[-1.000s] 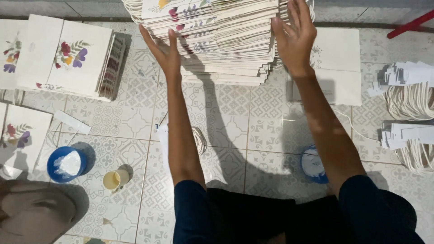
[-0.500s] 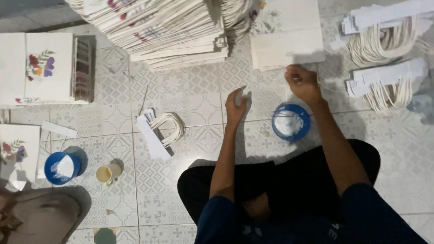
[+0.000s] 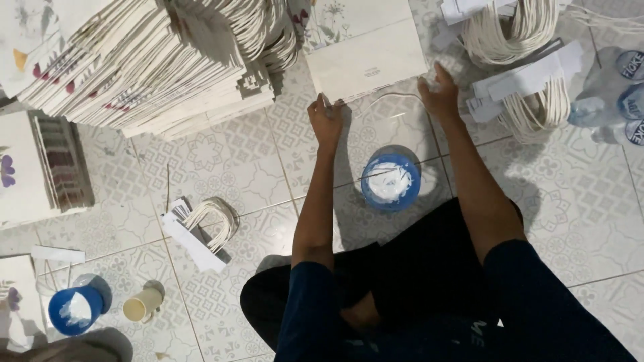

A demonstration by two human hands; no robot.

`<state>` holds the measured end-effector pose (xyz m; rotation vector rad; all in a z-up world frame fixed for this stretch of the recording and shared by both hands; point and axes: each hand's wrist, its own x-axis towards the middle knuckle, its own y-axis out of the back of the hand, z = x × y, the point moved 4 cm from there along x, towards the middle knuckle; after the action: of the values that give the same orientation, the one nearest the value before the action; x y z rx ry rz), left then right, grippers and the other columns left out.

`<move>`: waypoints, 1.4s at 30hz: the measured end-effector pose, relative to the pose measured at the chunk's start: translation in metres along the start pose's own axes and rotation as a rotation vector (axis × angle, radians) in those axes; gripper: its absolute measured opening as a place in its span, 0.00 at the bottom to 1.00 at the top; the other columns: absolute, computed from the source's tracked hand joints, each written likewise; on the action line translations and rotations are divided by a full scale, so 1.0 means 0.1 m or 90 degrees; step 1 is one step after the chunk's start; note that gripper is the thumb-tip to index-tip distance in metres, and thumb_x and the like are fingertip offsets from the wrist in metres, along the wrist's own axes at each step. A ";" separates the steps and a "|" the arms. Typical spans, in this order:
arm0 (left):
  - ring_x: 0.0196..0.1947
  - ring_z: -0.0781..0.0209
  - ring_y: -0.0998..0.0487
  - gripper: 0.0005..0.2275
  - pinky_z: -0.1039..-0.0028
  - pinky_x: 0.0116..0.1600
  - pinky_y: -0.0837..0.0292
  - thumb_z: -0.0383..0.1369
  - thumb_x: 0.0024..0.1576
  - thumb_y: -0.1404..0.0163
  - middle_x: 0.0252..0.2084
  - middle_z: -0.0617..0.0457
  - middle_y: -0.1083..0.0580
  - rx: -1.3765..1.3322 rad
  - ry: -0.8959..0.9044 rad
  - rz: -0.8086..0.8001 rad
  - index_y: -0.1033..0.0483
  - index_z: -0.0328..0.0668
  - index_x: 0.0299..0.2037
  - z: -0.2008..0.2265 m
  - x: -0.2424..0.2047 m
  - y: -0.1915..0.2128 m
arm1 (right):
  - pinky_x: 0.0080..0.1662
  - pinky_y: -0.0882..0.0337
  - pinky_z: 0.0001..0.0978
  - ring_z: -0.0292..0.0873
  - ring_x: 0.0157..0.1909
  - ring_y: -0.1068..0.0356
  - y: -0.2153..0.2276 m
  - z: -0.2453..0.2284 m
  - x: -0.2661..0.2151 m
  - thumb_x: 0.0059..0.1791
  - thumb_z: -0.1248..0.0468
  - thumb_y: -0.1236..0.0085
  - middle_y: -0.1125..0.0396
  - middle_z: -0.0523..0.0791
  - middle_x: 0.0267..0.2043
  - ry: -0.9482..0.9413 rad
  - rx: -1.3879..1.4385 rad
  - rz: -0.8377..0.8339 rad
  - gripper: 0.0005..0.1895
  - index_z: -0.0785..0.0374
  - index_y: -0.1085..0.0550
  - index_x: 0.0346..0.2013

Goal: The person sits on a tiled floor and glues white paper strips onto a floral-patterned card. They use a small stick to apply white adhesive from a blue bowl, then press the strips onto the card surface. The process is repeated for multiple strips.

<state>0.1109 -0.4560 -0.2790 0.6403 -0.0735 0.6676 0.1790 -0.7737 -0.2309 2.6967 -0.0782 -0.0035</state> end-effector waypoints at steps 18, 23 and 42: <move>0.40 0.55 0.17 0.15 0.70 0.43 0.19 0.35 0.53 0.36 0.42 0.45 0.21 -0.198 0.279 0.101 0.20 0.45 0.50 0.32 -0.16 0.37 | 0.32 0.25 0.27 0.45 0.28 0.21 0.19 0.17 0.04 0.41 0.61 0.16 0.25 0.45 0.23 0.225 0.120 0.346 0.10 0.58 0.14 0.29; 0.49 0.41 0.20 0.21 0.59 0.53 0.19 0.25 0.57 0.40 0.59 0.27 0.30 -0.576 0.483 -0.003 0.27 0.31 0.61 0.22 -0.52 0.56 | 0.41 0.11 0.41 0.47 0.35 0.19 0.48 -0.08 -0.23 0.42 0.70 0.28 0.31 0.49 0.44 -0.177 0.376 0.155 0.30 0.63 0.30 0.56; 0.47 0.65 0.25 0.21 0.69 0.58 0.23 0.26 0.65 0.50 0.45 0.56 0.34 -0.667 0.331 0.015 0.34 0.37 0.69 0.87 -2.49 3.42 | 0.42 0.24 0.28 0.38 0.45 0.25 0.80 -1.70 -2.45 0.53 0.69 0.36 0.30 0.42 0.44 0.018 0.415 -0.218 0.20 0.60 0.28 0.58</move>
<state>-0.2789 -0.4384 -0.0931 -0.5454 0.0563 0.6956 -0.0678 -0.7587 -0.0454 3.3186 0.4700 -0.0526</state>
